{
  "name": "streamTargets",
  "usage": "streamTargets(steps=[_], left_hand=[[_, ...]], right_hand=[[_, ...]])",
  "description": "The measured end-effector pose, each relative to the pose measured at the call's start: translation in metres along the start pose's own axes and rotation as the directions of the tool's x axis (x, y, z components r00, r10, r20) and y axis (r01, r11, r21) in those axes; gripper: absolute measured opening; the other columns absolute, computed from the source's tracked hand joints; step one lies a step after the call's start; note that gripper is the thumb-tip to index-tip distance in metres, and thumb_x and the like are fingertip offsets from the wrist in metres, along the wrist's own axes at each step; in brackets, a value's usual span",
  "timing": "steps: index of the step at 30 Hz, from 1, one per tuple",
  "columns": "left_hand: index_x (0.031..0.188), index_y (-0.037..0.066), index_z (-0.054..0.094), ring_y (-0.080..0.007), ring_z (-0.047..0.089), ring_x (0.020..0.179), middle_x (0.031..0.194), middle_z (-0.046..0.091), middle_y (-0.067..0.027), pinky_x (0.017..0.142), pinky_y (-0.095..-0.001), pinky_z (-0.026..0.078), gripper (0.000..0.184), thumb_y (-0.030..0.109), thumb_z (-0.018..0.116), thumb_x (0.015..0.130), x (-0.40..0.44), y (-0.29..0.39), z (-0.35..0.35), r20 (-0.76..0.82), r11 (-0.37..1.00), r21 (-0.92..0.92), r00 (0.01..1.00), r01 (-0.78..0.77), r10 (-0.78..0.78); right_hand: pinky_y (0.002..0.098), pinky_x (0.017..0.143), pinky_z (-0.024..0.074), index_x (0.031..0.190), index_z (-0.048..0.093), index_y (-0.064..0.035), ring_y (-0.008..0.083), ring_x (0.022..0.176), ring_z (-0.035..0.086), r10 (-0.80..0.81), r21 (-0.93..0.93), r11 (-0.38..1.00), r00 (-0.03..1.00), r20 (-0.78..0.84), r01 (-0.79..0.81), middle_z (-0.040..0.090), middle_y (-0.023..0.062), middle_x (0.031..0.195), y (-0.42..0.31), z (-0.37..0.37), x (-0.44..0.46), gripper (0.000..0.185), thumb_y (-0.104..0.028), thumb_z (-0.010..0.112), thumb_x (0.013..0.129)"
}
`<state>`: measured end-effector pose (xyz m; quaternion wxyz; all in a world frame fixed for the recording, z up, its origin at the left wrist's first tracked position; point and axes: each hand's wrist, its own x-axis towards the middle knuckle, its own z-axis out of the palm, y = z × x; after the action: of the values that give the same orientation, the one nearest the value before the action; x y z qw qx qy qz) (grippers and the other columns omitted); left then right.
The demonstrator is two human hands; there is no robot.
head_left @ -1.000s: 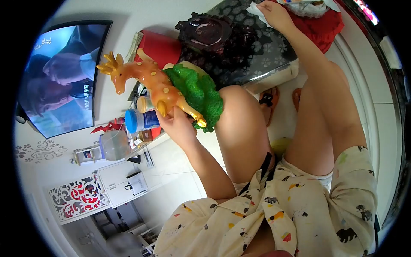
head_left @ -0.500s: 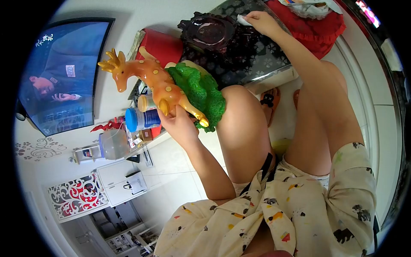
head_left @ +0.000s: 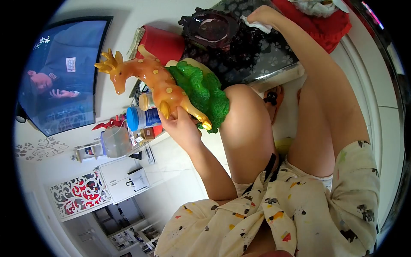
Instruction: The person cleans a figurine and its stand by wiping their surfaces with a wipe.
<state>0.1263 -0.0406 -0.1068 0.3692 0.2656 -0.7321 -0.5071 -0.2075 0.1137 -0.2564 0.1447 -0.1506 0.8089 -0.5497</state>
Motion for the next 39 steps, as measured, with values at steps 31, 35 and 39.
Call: streamTargets(steps=[31,35,39], left_hand=[[0.127,-0.001,0.048,-0.0051,0.046,0.046,0.069,0.054,-0.0016,0.040,-0.0195,0.037,0.038,-0.001,0.051,0.089,-0.003,0.005,-0.001,0.001,0.999,0.025,0.999,0.033,-0.033],[0.128,-0.001,0.047,-0.0053,0.046,0.046,0.070,0.055,-0.0023,0.040,-0.0200,0.037,0.040,0.000,0.052,0.088,-0.003,0.005,0.000,-0.004,0.999,-0.006,0.999,0.040,-0.040],[0.129,-0.001,0.046,-0.0056,0.047,0.047,0.071,0.056,-0.0026,0.040,-0.0200,0.038,0.041,-0.001,0.051,0.088,-0.003,0.005,0.001,-0.036,0.999,0.012,0.998,0.048,-0.048]], right_hand=[[0.0471,0.072,0.0534,0.075,0.067,0.0032,0.0411,0.080,0.067,-0.392,-0.609,0.775,0.883,-0.257,0.167,0.066,0.0247,0.080,-0.014,0.014,-0.001,0.016,-0.012,0.062,0.078],[0.0405,0.069,0.0537,0.081,0.072,-0.0006,0.0345,0.073,0.069,-0.261,-0.264,0.952,0.853,-0.452,0.152,0.069,0.0207,0.078,-0.002,-0.018,-0.004,0.018,-0.017,0.070,0.073],[0.0340,0.067,0.0531,0.088,0.074,-0.0015,0.0232,0.068,0.069,-0.268,-0.158,0.961,0.904,-0.334,0.227,0.070,0.0182,0.077,0.012,-0.037,0.001,0.025,-0.020,0.075,0.071]])
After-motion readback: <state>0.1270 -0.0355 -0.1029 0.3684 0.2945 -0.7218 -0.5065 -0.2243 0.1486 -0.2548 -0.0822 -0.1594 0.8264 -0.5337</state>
